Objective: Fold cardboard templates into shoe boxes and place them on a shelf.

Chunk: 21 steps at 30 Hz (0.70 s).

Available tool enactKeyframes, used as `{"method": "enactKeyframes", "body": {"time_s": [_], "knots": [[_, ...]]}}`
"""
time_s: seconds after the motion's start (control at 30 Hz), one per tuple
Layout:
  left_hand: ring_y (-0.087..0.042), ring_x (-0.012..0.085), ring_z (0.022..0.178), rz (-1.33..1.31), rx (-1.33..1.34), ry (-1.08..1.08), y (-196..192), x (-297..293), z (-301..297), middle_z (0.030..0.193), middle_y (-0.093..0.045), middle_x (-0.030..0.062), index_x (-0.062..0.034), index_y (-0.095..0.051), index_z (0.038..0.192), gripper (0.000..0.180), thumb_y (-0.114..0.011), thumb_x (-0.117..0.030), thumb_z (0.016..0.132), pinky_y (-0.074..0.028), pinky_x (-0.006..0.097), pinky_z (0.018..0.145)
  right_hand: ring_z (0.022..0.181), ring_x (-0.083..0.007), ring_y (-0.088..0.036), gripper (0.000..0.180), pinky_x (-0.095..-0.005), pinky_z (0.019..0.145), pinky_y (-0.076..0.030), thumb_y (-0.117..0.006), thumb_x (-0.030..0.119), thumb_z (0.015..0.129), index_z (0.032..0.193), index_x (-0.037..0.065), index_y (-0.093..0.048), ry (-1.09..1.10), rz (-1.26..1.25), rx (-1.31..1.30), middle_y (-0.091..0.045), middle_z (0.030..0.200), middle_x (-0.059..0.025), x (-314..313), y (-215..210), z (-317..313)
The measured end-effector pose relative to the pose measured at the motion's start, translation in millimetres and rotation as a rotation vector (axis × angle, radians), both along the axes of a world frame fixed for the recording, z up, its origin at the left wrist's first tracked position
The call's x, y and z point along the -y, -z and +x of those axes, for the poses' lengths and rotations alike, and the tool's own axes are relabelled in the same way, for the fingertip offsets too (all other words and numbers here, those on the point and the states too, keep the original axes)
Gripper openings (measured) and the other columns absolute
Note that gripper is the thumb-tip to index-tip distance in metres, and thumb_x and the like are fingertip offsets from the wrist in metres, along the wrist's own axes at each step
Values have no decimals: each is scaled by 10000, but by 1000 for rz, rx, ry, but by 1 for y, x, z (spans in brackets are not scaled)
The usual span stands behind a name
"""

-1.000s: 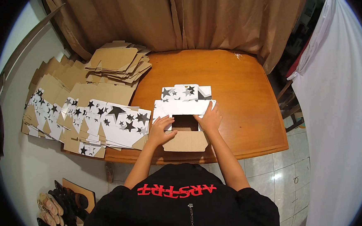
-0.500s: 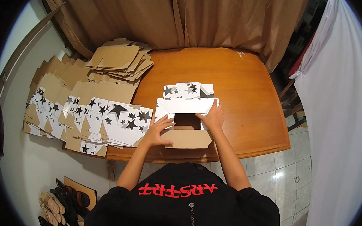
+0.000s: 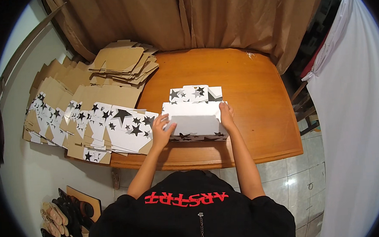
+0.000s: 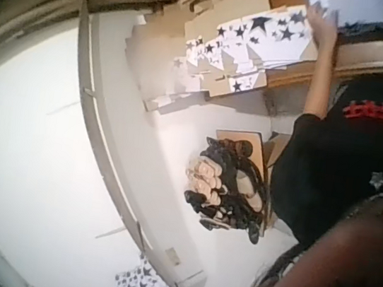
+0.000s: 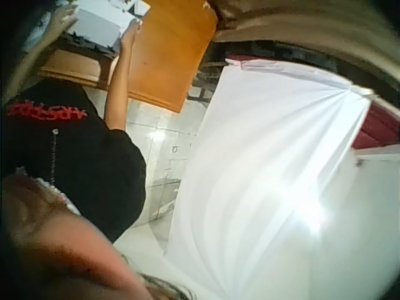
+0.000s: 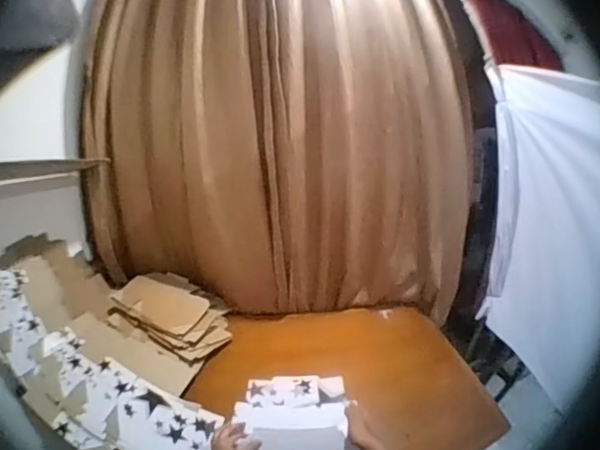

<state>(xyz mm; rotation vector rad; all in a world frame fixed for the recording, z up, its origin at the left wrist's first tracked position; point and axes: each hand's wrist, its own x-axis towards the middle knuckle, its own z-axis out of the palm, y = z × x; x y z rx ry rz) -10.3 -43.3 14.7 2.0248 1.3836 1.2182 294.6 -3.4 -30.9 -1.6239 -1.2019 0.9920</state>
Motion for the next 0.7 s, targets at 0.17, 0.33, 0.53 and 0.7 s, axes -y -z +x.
{"method": "enactKeyframes", "body": {"time_s": [0.17, 0.33, 0.53, 0.7], "knots": [[-370, 325, 1177, -127, -163, -300, -4, -2, 15, 1236, -447, 111, -113, -567, 1069, 455, -738, -218, 661, -305, 443, 968, 1234, -407, -293, 778, -455, 1012, -264, -585, 474, 780, 1345, 15, -311, 73, -13, 457, -280, 1349, -258, 25, -38, -41], [-376, 341, 1174, -242, -37, -280, 3, -11, 12, 1277, -368, 152, -122, -509, 1130, 577, -764, -199, 618, -331, 434, 957, 1227, -389, -313, 817, -499, 986, -277, -676, 384, 700, 1333, 22, -307, 122, -59, 826, -291, 1339, -258, 35, -51, -61], [-467, 408, 1071, -267, -184, -185, -8, -15, 13, 1270, -323, 207, -67, -471, 1137, 621, -769, -191, 607, -409, 430, 898, 1253, -377, -275, 807, -573, 995, -217, -706, 345, 684, 1326, 40, -323, 158, -76, 950, -265, 1355, -255, 37, -50, -70], [-438, 418, 1114, -201, -205, -110, 1, -12, -6, 1324, -277, 233, -55, -433, 1186, 713, -791, -251, 601, -416, 435, 896, 1285, -361, -238, 800, -624, 1004, -160, -711, 341, 681, 1331, 73, -330, 113, -86, 1037, -244, 1393, -196, 39, -69, -78]]}}
